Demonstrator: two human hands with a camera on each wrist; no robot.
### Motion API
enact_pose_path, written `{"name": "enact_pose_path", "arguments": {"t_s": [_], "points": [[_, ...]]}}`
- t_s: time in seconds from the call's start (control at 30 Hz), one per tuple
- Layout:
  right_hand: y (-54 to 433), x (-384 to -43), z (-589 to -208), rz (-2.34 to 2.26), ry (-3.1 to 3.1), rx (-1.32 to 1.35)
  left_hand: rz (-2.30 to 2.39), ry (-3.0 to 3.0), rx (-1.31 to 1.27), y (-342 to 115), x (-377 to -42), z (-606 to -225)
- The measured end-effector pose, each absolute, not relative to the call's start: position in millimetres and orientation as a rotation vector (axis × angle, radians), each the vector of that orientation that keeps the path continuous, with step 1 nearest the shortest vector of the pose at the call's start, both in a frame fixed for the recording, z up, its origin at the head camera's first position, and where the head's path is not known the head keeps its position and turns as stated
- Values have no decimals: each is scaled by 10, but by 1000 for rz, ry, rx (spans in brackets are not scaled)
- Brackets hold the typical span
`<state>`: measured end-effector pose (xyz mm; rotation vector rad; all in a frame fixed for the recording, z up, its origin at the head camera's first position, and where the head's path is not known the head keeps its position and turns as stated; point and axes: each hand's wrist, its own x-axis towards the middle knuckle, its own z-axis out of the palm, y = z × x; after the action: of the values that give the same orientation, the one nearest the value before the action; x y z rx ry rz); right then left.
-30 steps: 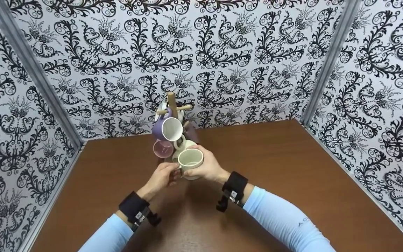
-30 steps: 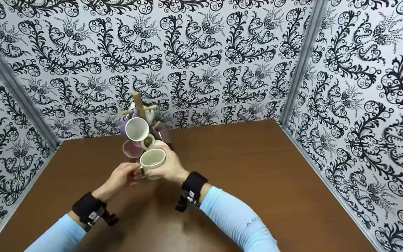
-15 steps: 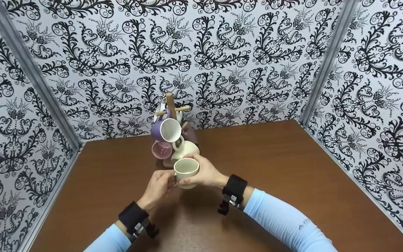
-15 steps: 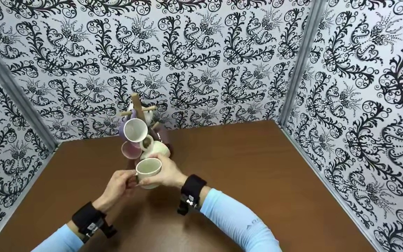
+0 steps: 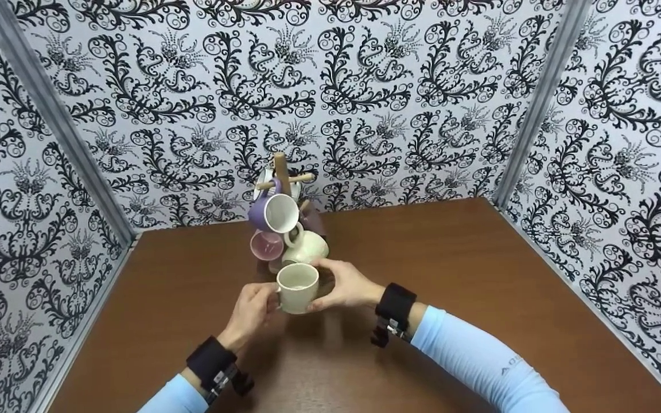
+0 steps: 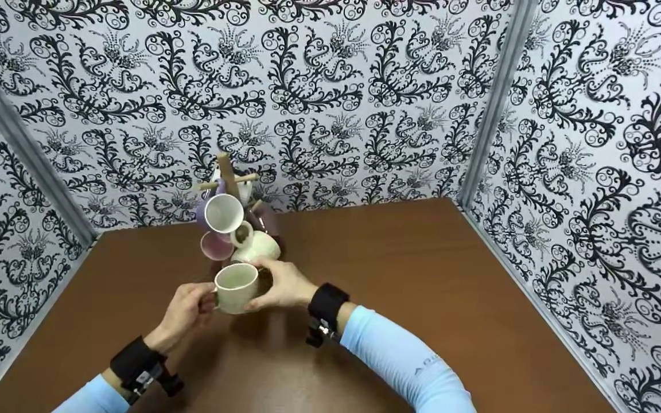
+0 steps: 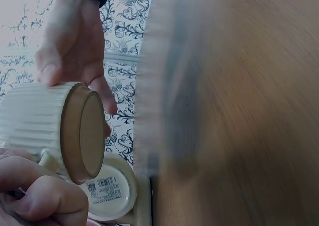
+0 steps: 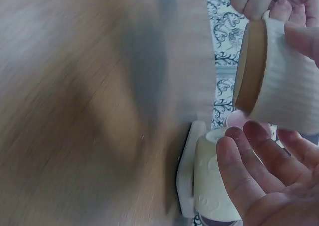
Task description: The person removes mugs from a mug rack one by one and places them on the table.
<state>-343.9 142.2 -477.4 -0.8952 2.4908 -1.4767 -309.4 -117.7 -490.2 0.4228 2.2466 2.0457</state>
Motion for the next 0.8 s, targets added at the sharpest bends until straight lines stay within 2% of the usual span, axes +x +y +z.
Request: {"name": "enact_pose_path", "arguments": {"t_s": [0.8], "points": [[1806,-3501,-4818,-1052,2756,-894,2134,2381,265,-1563,-3087,-4919]]}}
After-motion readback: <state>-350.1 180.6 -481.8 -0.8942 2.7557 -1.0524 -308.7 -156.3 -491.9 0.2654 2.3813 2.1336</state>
